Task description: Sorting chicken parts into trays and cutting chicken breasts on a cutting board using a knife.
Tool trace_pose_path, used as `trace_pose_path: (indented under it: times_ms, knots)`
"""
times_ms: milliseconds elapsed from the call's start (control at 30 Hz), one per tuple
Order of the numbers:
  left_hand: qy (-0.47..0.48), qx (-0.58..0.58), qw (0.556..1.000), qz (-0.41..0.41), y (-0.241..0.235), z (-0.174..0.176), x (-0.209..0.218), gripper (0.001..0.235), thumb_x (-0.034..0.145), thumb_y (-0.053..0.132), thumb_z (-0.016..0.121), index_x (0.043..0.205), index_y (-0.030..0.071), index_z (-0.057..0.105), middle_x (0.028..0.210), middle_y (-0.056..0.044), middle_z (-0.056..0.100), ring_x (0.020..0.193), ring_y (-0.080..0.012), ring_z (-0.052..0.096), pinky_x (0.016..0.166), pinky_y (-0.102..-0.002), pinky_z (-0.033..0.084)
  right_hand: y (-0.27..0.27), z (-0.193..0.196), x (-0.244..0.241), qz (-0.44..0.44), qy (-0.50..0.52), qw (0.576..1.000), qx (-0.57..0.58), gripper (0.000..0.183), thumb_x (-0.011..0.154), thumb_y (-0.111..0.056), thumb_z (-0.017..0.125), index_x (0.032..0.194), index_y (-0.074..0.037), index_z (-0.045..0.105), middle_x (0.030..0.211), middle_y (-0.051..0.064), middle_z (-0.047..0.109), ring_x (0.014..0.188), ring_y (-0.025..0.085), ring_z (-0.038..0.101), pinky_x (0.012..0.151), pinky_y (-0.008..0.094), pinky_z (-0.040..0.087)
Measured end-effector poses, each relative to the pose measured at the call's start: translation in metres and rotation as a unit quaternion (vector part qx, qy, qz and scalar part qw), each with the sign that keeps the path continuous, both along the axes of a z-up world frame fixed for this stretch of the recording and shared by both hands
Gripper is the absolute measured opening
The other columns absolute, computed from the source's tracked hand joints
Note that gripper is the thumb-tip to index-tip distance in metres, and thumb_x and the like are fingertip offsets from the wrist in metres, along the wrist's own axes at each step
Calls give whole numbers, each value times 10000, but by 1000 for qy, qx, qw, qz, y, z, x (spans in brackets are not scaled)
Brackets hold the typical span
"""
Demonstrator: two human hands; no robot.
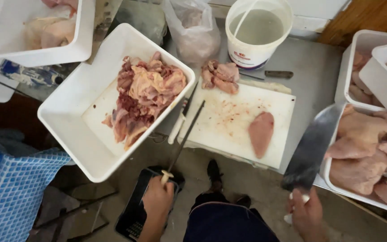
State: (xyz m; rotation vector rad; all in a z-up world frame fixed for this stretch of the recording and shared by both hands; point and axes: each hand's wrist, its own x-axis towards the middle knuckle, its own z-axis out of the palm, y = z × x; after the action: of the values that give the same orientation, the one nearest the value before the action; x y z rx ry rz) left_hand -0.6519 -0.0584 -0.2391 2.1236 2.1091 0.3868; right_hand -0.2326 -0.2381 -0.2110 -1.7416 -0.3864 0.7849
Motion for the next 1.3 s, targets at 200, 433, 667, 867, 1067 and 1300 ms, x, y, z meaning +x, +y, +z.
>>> trace_pose_path:
  times_ms: [200, 433, 667, 867, 1067, 1300]
  knots:
    - [-109, -298, 948, 23, -63, 71, 72, 262, 943, 433, 544, 894, 188, 622, 844, -63, 717, 831, -322, 687, 747, -473, 472, 10, 41, -9, 207, -106, 947, -222, 359, 957, -448, 564, 864, -110, 643, 591, 60, 576, 571, 205, 534, 575, 420, 409]
    - [-221, -279, 915, -192, -82, 107, 149, 296, 1002, 387, 467, 868, 132, 535, 758, -112, 660, 744, -391, 644, 659, -524, 394, 81, 110, 55, 123, -453, 883, 6, 279, 1095, -245, 614, 1030, 16, 542, 818, 261, 613, 745, 433, 580, 678, 523, 415]
    - [-241, -183, 926, -226, -43, 105, 126, 260, 990, 346, 476, 850, 131, 516, 687, -124, 627, 653, -393, 621, 645, -521, 409, -140, -8, 9, 362, -309, 837, -271, 268, 904, -468, 677, 791, -244, 585, 622, 17, 681, 572, 156, 680, 615, 350, 512]
    - [-232, -227, 884, -336, -32, 112, 126, 287, 1016, 357, 475, 842, 129, 490, 684, -163, 616, 697, -477, 615, 645, -574, 369, 8, 139, 44, 77, -462, 871, -147, 349, 1068, -317, 599, 1225, -6, 603, 808, 265, 657, 709, 487, 626, 628, 559, 404]
    - [-235, -245, 867, -365, 12, 131, 118, 292, 1011, 371, 460, 850, 129, 488, 677, -120, 602, 645, -418, 614, 617, -523, 395, -21, 50, -9, 108, -270, 926, -241, 281, 999, -363, 582, 1167, -139, 563, 766, 88, 696, 648, 271, 683, 669, 435, 496]
    - [-208, -262, 852, -402, 47, 122, 90, 316, 1036, 358, 424, 826, 122, 439, 645, -61, 503, 580, -327, 559, 591, -481, 362, -57, 21, -10, 134, -352, 900, -220, 247, 929, -395, 654, 854, -176, 567, 646, 42, 603, 566, 224, 554, 614, 414, 445]
